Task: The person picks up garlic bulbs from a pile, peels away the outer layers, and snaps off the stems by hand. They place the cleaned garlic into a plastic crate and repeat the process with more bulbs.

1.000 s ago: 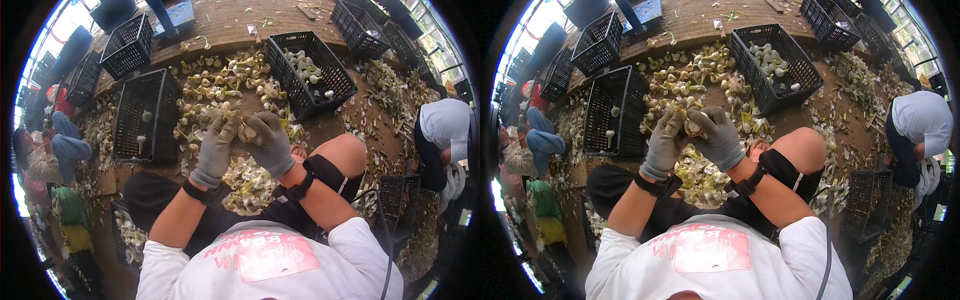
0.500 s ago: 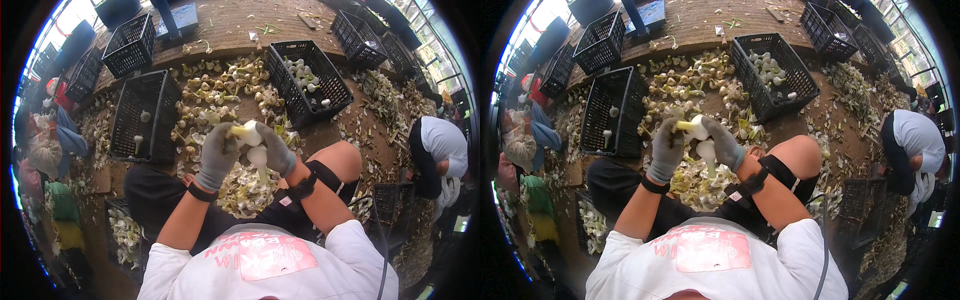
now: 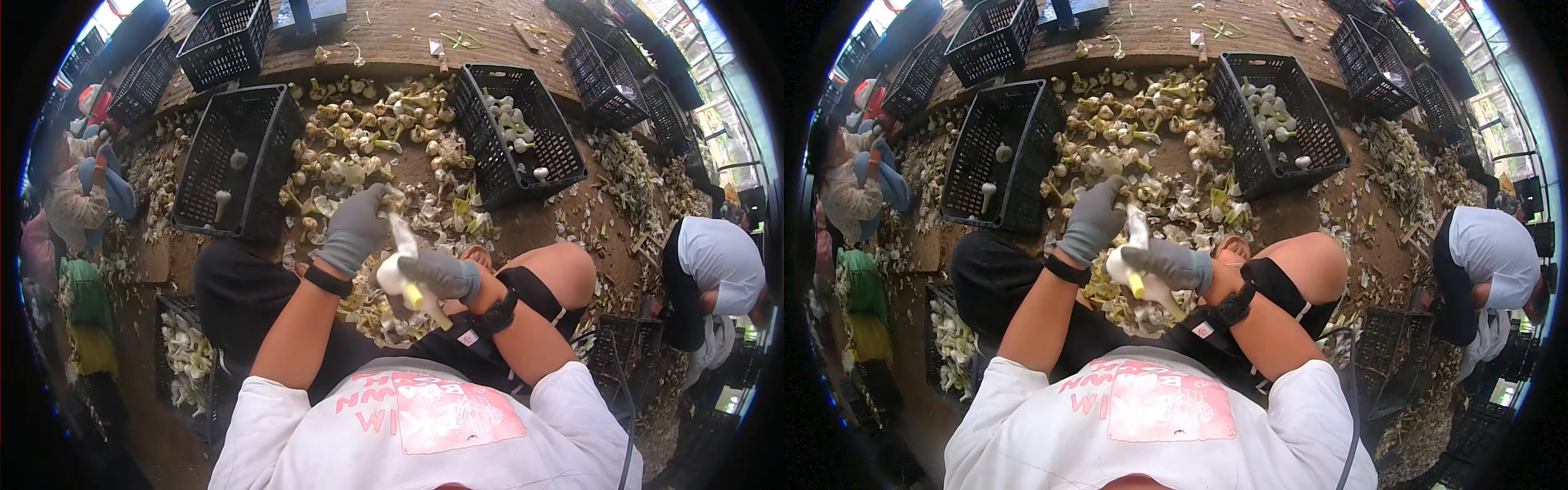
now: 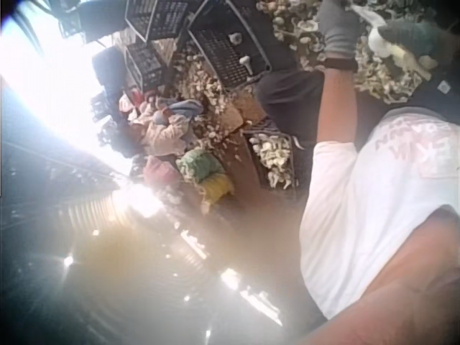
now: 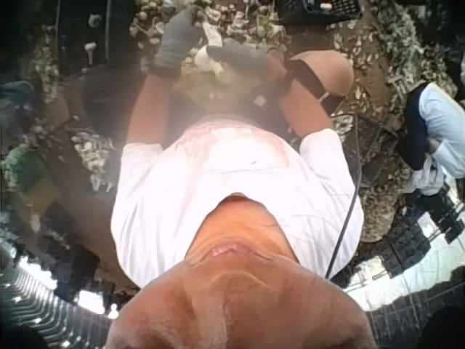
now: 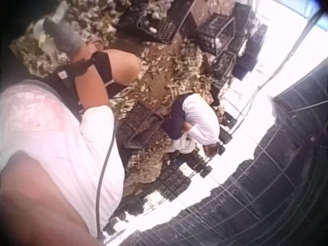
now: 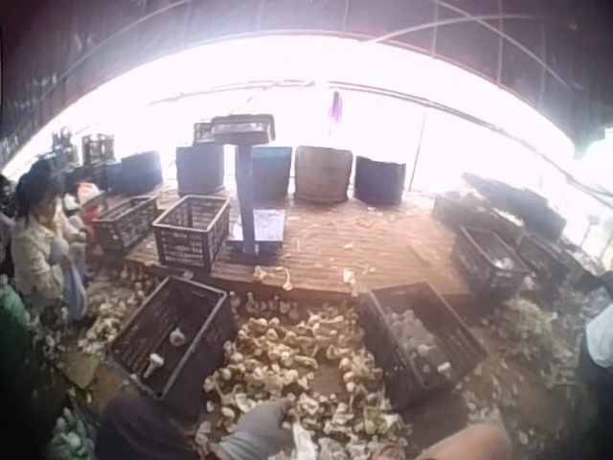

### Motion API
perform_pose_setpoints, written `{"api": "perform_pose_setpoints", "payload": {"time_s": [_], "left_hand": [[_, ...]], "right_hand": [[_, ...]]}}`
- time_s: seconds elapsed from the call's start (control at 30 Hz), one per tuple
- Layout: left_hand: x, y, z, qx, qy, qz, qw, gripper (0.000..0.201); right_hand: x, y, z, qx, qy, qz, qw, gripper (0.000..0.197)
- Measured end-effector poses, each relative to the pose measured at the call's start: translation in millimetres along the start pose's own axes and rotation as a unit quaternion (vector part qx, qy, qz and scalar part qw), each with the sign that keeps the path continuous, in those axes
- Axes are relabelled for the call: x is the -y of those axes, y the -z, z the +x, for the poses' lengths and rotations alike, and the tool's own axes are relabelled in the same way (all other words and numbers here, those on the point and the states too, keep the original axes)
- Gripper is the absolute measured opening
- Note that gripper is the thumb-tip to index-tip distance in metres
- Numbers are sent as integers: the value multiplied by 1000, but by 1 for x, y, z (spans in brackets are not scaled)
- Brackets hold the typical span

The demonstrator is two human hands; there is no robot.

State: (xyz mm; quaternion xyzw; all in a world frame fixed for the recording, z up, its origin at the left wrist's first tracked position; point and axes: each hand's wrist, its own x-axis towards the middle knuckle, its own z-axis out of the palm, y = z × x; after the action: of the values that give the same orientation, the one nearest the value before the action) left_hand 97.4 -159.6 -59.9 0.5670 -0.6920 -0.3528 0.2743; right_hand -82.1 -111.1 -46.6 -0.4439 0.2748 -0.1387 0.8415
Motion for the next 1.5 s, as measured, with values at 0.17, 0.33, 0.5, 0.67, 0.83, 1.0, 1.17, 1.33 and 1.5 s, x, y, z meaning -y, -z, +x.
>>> {"api": "perform_pose_setpoints", "payload": {"time_s": [0.17,0.33,0.5,0.67,0.83,1.0,1.17,1.33,1.5], "left_hand": [[22,2,-11,31,23,298,954,48],[-8,-2,-16,109,-142,-181,967,54],[5,-9,-18,27,-15,-418,908,29],[-5,6,-15,-39,136,-630,764,20],[-1,11,-15,-12,223,-713,665,21],[10,7,-18,-25,210,-592,778,17],[6,-22,-21,114,99,-404,902,20],[22,-39,-35,132,90,-347,924,43],[18,-43,-44,242,30,-113,963,48]], "right_hand": [[11,8,6,-201,74,38,976,75],[-40,58,24,-394,90,9,915,52],[-45,61,31,-448,198,-94,867,34],[11,35,-2,-44,308,359,880,36],[6,24,2,-258,-11,-428,866,68],[18,31,7,-223,-274,-518,779,78],[-9,31,10,-315,137,-10,939,62],[-12,72,-16,-347,148,324,867,40],[73,188,-69,-423,264,262,826,51]]}}
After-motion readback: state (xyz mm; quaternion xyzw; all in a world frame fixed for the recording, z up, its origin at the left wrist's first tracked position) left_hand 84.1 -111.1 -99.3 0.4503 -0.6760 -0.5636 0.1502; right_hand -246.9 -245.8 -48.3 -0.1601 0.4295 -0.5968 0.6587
